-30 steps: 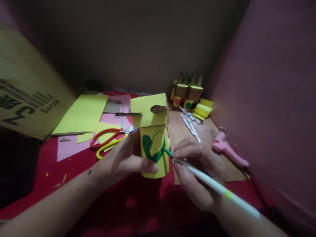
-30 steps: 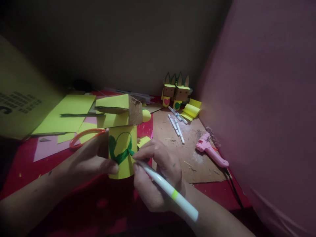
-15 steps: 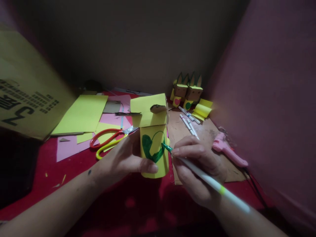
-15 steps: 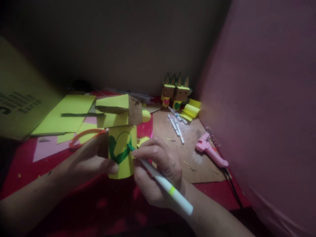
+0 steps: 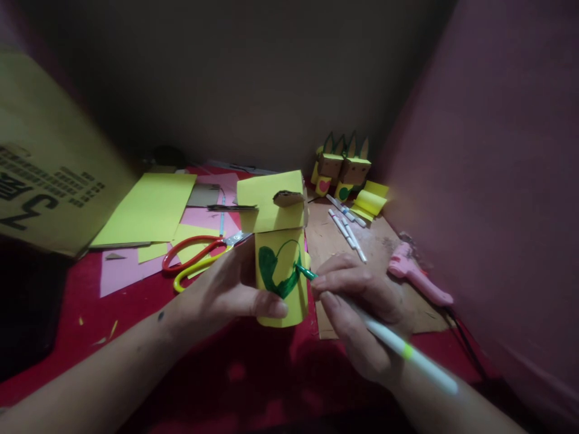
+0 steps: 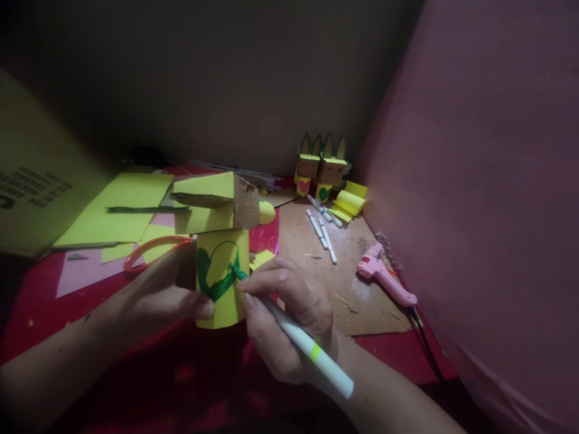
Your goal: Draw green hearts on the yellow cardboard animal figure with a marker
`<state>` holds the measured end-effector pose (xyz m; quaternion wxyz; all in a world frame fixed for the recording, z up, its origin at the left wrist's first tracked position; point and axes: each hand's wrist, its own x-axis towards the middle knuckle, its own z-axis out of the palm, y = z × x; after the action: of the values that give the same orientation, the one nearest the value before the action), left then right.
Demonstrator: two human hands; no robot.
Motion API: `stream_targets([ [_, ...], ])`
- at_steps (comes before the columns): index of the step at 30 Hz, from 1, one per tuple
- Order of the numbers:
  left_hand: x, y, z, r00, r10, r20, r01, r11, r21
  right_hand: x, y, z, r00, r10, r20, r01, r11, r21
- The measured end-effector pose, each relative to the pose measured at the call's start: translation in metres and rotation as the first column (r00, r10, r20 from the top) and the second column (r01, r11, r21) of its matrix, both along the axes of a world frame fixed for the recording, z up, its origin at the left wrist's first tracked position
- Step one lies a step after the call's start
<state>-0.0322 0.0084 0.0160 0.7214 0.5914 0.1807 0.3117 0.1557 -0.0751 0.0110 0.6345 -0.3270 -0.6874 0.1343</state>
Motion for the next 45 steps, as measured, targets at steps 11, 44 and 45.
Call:
stream_targets([
  [11,-0.001,0.0026,-0.0029,0.999,-0.03,0.034,0.029,0.999,0.027,0.0012,-0.0007,-0.0068,0.999,0.041,-0.023,-0.042,0.998,-0.044],
  [44,-0.0041,0.0076,-0.0033,0.982,-0.151,0.116,0.15,0.989,0.013,0.0005,-0.0018,-0.0039,0.996,0.083,-0.04,-0.083,0.996,0.017],
  [45,-0.0041,0.0073,-0.0026,0.981,-0.156,0.117,0.155,0.988,0.016,0.001,-0.0016,-0.0039,0.996,0.079,-0.035,-0.078,0.997,0.012],
])
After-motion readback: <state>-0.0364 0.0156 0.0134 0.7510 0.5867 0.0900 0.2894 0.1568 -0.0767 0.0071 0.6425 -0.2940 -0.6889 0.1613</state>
